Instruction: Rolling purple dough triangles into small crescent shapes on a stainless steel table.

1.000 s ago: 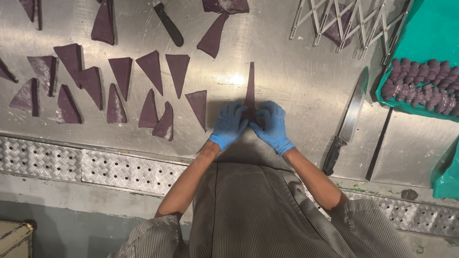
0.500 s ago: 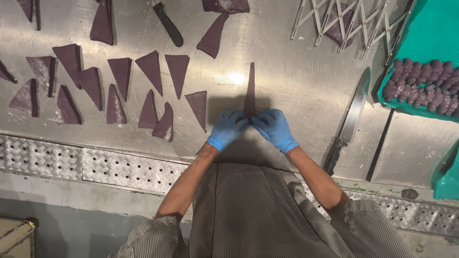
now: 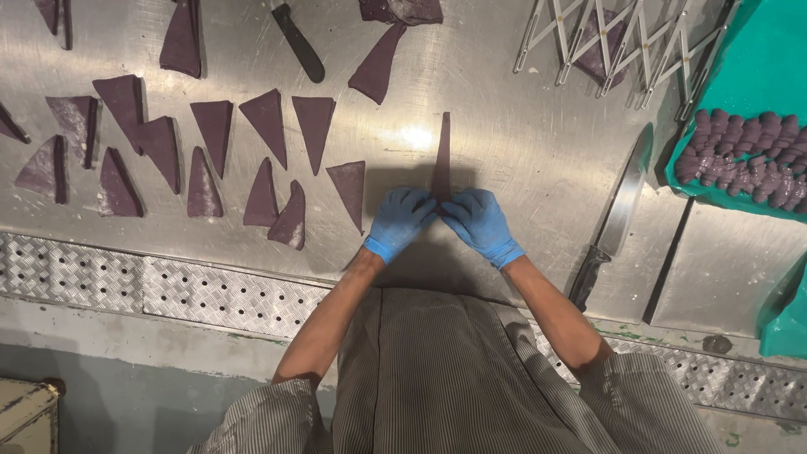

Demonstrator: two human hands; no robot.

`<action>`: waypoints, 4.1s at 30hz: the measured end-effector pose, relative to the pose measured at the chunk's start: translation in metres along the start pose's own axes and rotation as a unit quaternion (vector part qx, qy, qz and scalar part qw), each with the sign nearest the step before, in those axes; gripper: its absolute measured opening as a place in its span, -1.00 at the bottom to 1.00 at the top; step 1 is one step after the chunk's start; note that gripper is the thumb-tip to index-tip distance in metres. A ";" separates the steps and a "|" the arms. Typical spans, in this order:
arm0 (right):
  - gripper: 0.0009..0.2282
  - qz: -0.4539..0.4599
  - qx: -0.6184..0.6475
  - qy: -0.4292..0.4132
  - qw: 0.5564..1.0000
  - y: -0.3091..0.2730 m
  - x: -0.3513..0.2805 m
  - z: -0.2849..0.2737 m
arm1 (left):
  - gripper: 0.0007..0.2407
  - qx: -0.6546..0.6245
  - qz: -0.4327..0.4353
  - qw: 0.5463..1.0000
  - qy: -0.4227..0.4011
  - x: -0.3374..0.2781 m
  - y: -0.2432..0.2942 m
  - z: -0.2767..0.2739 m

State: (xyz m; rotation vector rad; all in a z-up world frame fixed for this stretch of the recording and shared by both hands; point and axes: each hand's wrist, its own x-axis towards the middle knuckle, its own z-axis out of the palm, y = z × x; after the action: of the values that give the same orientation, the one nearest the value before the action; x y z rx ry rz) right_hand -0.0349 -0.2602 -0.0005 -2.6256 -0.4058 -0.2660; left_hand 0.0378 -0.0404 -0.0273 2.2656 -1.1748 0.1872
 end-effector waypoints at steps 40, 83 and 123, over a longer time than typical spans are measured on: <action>-0.62 0.015 0.021 0.001 1.000 0.039 0.057 -0.010 | -0.59 -0.088 -0.038 0.993 -0.068 0.067 -0.030 -0.001; -0.41 0.232 0.490 0.000 0.840 -0.054 0.024 -0.150 | -0.65 -0.716 -0.333 0.614 0.022 0.064 0.136 -0.122; -0.47 0.274 0.573 0.091 0.767 -0.042 -0.006 -0.162 | -0.60 -0.813 -0.297 0.494 -0.083 0.108 0.134 -0.121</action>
State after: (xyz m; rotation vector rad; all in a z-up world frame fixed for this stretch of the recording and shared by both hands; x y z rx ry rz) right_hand -0.0731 -0.3025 0.1568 -1.3702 0.2483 -0.0270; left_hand 0.0139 -0.1099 0.1696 0.6859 -0.0979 -1.0204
